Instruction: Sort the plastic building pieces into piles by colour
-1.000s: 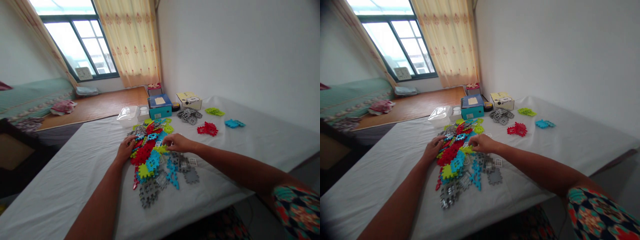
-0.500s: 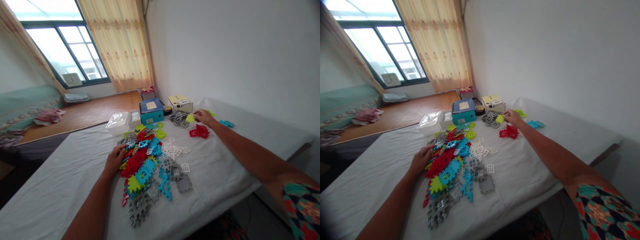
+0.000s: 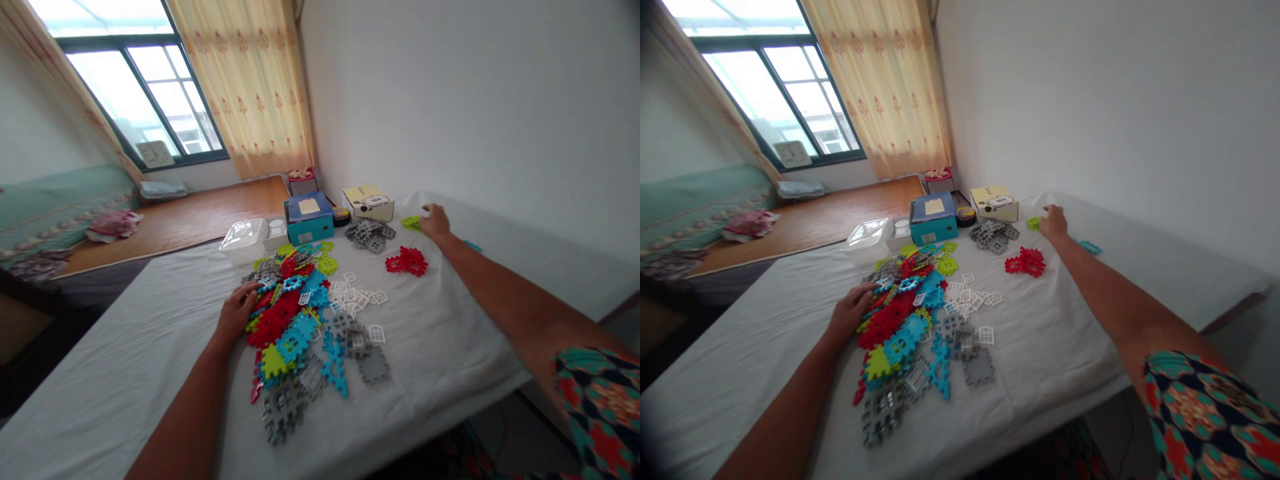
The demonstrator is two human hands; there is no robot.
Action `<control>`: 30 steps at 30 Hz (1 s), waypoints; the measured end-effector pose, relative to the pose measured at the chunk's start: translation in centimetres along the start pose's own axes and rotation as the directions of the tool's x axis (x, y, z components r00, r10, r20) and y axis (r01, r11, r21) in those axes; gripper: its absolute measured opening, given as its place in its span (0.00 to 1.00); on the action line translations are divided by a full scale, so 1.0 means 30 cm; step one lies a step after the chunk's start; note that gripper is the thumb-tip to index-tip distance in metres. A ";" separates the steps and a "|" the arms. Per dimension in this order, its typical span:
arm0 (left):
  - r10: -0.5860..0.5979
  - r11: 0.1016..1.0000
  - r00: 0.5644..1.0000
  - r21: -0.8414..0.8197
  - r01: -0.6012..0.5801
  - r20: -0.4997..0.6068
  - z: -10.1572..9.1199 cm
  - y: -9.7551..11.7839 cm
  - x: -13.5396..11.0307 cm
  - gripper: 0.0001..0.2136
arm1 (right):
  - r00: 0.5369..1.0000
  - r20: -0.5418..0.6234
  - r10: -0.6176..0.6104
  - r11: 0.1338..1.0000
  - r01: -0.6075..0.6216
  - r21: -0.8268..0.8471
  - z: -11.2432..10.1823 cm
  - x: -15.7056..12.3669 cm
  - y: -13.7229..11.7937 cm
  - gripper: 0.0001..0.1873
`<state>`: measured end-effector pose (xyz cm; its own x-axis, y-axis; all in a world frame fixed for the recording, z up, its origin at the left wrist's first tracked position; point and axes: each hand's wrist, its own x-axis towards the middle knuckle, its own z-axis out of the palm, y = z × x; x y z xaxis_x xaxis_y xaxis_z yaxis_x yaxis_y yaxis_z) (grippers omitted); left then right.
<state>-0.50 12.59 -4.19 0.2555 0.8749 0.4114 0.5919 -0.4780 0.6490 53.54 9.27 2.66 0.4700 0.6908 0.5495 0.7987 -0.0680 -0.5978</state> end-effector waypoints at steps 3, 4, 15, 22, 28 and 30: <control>0.002 1.000 1.000 -0.004 -0.002 -0.012 0.004 0.005 -0.001 0.19 | 0.934 0.293 -0.206 0.976 0.174 0.132 0.066 -0.108 -0.142 0.13; 0.003 1.000 1.000 -0.005 -0.003 -0.016 0.004 0.005 -0.001 0.19 | 0.838 0.423 -0.345 0.934 0.261 0.244 0.087 -0.167 -0.209 0.14; 0.019 1.000 1.000 -0.021 -0.019 -0.002 0.006 0.014 -0.005 0.19 | 0.104 0.628 -0.771 0.531 0.650 0.544 0.181 -0.573 -0.638 0.29; 0.005 0.999 1.000 -0.033 -0.005 -0.002 0.004 0.025 -0.004 0.18 | 0.285 0.546 -0.788 0.574 0.660 0.484 0.182 -0.561 -0.603 0.34; 0.005 1.000 1.000 -0.003 -0.005 0.008 -0.002 0.018 -0.001 0.19 | 0.442 0.405 -0.800 0.582 0.735 0.348 0.113 -0.511 -0.564 0.25; 0.007 1.000 1.000 -0.001 -0.007 0.011 -0.003 0.010 0.000 0.19 | 0.523 0.367 -0.769 0.633 0.702 0.327 0.102 -0.464 -0.509 0.24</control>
<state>-0.39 12.44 -3.93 0.2678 0.8725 0.4087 0.5891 -0.4839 0.6471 33.67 2.90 2.35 -0.5062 0.6777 0.5333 0.7127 0.6770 -0.1838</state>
